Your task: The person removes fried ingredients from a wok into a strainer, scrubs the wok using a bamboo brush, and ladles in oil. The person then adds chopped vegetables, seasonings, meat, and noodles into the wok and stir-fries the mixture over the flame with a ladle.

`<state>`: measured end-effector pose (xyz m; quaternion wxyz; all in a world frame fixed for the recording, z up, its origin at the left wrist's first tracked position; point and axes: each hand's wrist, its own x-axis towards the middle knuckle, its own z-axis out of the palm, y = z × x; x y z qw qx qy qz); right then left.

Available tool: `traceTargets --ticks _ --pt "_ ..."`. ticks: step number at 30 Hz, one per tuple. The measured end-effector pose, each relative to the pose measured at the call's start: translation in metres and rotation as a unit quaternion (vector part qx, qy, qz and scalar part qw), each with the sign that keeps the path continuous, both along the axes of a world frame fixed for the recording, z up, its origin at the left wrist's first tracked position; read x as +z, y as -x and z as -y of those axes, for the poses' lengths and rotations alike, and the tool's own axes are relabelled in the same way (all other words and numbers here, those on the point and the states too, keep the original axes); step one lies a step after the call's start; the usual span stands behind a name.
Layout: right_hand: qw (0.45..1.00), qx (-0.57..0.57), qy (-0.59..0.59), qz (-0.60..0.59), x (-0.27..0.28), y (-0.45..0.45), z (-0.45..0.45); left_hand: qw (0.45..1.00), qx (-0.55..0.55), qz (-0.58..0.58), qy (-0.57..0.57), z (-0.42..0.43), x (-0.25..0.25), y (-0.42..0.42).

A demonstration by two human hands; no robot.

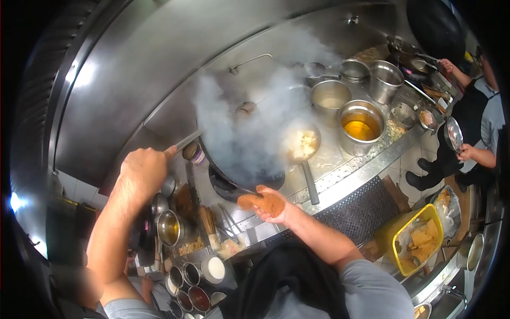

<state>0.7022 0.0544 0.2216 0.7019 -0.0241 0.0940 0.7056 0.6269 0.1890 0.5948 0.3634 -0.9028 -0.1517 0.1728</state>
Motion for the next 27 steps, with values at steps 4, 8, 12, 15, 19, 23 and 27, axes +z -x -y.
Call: traceTargets --ticks 4,8,12,15,19,23,27 --pt "0.997 0.025 0.013 0.072 -0.014 0.021 -0.007 1.0 0.019 -0.012 0.021 -0.036 -0.018 0.044" --pt "0.989 -0.006 0.064 0.136 -0.055 0.039 -0.03 0.991 0.095 0.016 0.098 -0.08 -0.048 0.113" --pt "0.976 -0.006 0.118 0.184 -0.079 0.045 -0.052 0.942 0.211 0.136 0.223 -0.129 -0.133 0.207" --pt "0.955 -0.019 0.181 0.236 -0.096 0.05 -0.072 0.875 0.146 0.311 0.342 -0.145 -0.242 0.291" --pt "0.916 -0.002 0.26 0.306 -0.072 0.043 -0.089 0.474 0.427 0.474 0.607 -0.069 -0.294 0.297" --pt "0.907 -0.009 0.27 0.322 -0.092 0.035 -0.107 0.405 0.402 0.481 0.666 -0.047 -0.32 0.293" --pt "0.9 -0.015 0.279 0.334 -0.099 0.028 -0.121 0.378 0.351 0.491 0.702 -0.061 -0.321 0.289"
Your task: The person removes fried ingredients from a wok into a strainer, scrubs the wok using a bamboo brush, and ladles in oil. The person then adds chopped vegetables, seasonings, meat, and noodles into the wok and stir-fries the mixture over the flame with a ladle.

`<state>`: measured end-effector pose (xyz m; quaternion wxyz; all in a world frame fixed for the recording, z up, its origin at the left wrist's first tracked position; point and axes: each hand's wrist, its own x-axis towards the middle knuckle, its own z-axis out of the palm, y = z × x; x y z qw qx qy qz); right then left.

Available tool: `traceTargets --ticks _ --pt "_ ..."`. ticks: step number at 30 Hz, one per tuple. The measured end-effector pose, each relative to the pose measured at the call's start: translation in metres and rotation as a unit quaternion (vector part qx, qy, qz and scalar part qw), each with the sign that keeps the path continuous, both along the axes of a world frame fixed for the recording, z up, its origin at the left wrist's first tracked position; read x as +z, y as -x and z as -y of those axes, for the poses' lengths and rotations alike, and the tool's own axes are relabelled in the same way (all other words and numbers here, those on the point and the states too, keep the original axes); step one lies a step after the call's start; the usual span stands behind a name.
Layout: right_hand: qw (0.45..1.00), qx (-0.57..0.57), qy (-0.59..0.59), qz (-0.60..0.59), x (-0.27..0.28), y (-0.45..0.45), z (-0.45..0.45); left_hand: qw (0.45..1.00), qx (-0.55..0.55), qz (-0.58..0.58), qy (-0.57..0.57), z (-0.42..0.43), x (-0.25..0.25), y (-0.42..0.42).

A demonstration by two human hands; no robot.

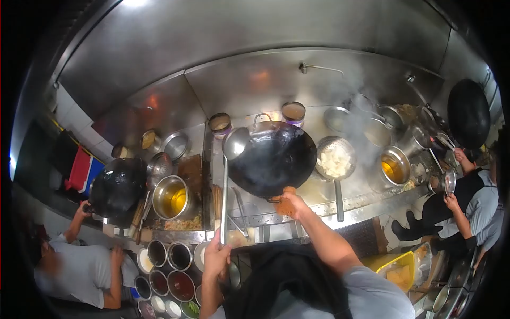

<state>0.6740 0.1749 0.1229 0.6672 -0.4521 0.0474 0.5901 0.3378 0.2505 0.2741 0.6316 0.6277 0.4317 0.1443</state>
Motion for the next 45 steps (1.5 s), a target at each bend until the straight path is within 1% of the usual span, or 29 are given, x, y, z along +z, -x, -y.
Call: traceTargets --ticks 2,3,6,8,11,15,17,18,20,22,23,24,25,26,27,29,30,32,34,36,37,38,39,40,41,42,43,44,45 --pt "0.999 -0.002 -0.031 -0.015 -0.031 -0.009 -0.009 0.999 0.034 0.027 0.0 -0.01 -0.004 -0.001" --pt "0.999 -0.007 -0.028 -0.015 -0.031 -0.011 -0.01 0.998 0.044 0.037 0.001 -0.013 -0.001 -0.003" --pt "1.0 -0.009 -0.014 -0.023 -0.029 -0.012 -0.02 0.998 0.019 0.048 -0.042 -0.017 0.009 -0.015" --pt "0.998 0.033 -0.057 -0.003 -0.021 -0.016 -0.022 0.998 0.008 0.051 -0.045 -0.015 0.01 -0.021" --pt "0.999 0.028 -0.025 0.025 -0.057 -0.022 -0.033 0.995 -0.004 0.065 -0.079 0.0 0.018 -0.045" --pt "0.997 -0.039 -0.003 0.071 -0.013 -0.012 0.012 0.993 -0.05 0.032 -0.102 0.033 0.03 -0.099" --pt "0.99 0.048 -0.024 0.13 -0.008 -0.016 0.047 0.991 -0.081 0.062 -0.09 0.048 0.02 -0.135" --pt "0.991 0.038 -0.023 0.129 0.001 -0.019 0.071 0.99 -0.091 0.061 -0.089 0.058 0.02 -0.158" --pt "0.995 0.075 -0.049 0.052 0.022 -0.025 0.127 0.952 -0.221 0.008 -0.211 0.08 0.022 -0.211" --pt "0.995 0.048 -0.029 0.084 -0.003 -0.027 0.164 0.927 -0.298 0.049 -0.223 0.106 0.002 -0.27" --pt "0.993 0.032 -0.013 0.116 -0.012 -0.032 0.182 0.918 -0.331 0.007 -0.218 0.128 0.018 -0.304" --pt "0.993 0.016 -0.006 0.114 -0.008 -0.04 0.2 0.903 -0.361 0.015 -0.232 0.148 0.02 -0.337" --pt "0.991 0.018 -0.036 0.125 -0.005 -0.045 0.215 0.888 -0.388 0.025 -0.245 0.165 0.017 -0.366" --pt "0.988 0.022 -0.067 0.138 -0.003 -0.05 0.227 0.874 -0.412 0.01 -0.259 0.179 0.003 -0.396" --pt "0.99 0.036 -0.055 0.128 -0.023 -0.058 0.232 0.86 -0.432 -0.005 -0.273 0.193 -0.017 -0.424" --pt "0.99 0.034 -0.034 0.134 0.005 -0.067 0.253 0.819 -0.451 0.04 -0.353 0.222 -0.049 -0.47" --pt "0.989 0.038 -0.019 0.141 0.017 -0.072 0.261 0.819 -0.451 0.042 -0.351 0.234 -0.059 -0.486" --pt "0.989 0.036 -0.025 0.141 0.007 -0.078 0.269 0.767 -0.493 -0.013 -0.411 0.254 -0.081 -0.508" --pt "0.988 0.055 -0.034 0.139 -0.011 -0.078 0.275 0.783 -0.499 0.0 -0.372 0.268 -0.119 -0.518" --pt "0.972 0.019 -0.058 0.228 -0.024 -0.08 0.275 0.811 -0.492 0.045 -0.312 0.267 -0.158 -0.515" --pt "0.983 0.041 -0.066 0.164 -0.018 -0.082 0.275 0.791 -0.533 0.029 -0.298 0.263 -0.152 -0.506" --pt "0.991 0.065 -0.065 0.096 -0.013 -0.085 0.277 0.794 -0.519 0.043 -0.315 0.263 -0.147 -0.489" --pt "0.991 0.061 -0.12 -0.025 -0.023 -0.082 0.269 0.78 -0.549 0.002 -0.298 0.256 -0.099 -0.469" --pt "0.974 0.055 -0.157 -0.152 -0.048 -0.077 0.264 0.783 -0.531 -0.005 -0.324 0.247 -0.082 -0.447" --pt "0.919 0.004 -0.238 -0.315 -0.137 -0.078 0.263 0.823 -0.478 0.024 -0.308 0.235 -0.073 -0.423" --pt "0.83 -0.028 -0.294 -0.474 -0.222 -0.08 0.261 0.853 -0.428 0.057 -0.294 0.225 -0.069 -0.4" --pt "0.925 -0.018 -0.237 -0.297 -0.159 -0.078 0.257 0.864 -0.405 0.041 -0.295 0.212 -0.069 -0.375" --pt "0.989 0.041 -0.127 -0.067 -0.09 -0.077 0.251 0.908 -0.307 0.063 -0.277 0.197 -0.068 -0.346" --pt "0.99 0.099 0.002 0.102 -0.009 -0.077 0.244 0.94 -0.209 0.086 -0.257 0.183 -0.067 -0.317"
